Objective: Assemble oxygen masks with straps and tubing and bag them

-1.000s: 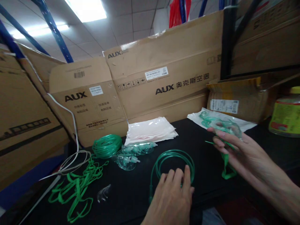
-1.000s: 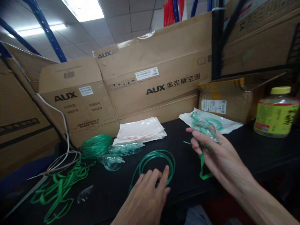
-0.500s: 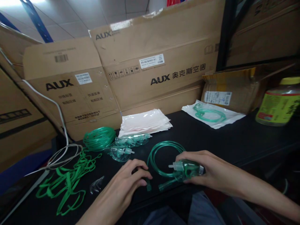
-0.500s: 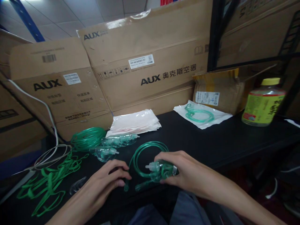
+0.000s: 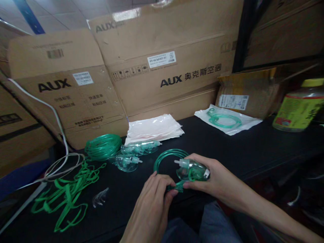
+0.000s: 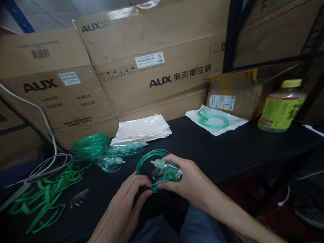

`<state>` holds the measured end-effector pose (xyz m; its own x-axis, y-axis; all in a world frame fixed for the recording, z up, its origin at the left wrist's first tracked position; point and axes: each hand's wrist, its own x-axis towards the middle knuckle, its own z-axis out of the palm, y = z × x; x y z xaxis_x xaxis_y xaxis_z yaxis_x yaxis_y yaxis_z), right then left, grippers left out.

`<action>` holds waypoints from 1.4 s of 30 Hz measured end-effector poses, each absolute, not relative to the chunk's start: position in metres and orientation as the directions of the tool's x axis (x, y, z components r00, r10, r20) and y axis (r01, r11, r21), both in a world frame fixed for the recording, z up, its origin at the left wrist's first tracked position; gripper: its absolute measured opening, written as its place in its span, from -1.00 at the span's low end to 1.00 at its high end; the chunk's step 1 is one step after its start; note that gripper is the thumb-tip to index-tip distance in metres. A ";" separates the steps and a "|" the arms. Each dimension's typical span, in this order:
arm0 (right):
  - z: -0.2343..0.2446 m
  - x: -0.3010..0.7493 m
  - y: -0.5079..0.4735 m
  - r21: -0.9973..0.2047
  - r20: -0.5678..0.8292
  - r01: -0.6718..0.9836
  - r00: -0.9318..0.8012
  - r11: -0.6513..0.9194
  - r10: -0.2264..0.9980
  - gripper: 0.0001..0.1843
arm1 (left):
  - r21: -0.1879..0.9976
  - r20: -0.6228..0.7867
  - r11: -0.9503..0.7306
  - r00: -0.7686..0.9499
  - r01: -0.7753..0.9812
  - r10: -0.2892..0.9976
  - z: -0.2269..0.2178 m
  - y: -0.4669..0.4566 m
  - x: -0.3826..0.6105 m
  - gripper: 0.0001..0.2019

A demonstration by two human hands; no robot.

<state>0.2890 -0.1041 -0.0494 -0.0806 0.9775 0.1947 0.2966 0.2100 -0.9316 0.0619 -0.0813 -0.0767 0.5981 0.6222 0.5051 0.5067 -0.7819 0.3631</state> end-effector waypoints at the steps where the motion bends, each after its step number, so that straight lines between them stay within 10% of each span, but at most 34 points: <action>1: -0.048 0.292 -0.104 -0.951 0.175 0.244 -0.086 0.191 0.981 -0.59 | 0.349 0.505 -0.781 0.598 0.518 0.622 -0.078 -0.082 0.064 -0.87; 15: -0.019 0.277 -0.090 -0.987 0.100 -0.157 -0.407 0.038 0.908 -0.61 | 0.391 0.451 -0.854 0.737 0.345 0.504 -0.064 -0.075 0.033 -0.85; 25: -0.038 0.269 -0.086 -0.984 0.140 -0.165 -0.438 0.074 0.888 -0.64 | 0.576 0.458 -0.618 0.415 0.536 0.786 -0.046 -0.074 0.029 -0.89; 42: -0.032 0.267 -0.090 -0.986 0.161 -0.025 -0.447 0.167 0.880 -0.62 | 0.543 0.528 -0.671 0.417 0.504 0.740 -0.044 -0.061 0.029 -0.86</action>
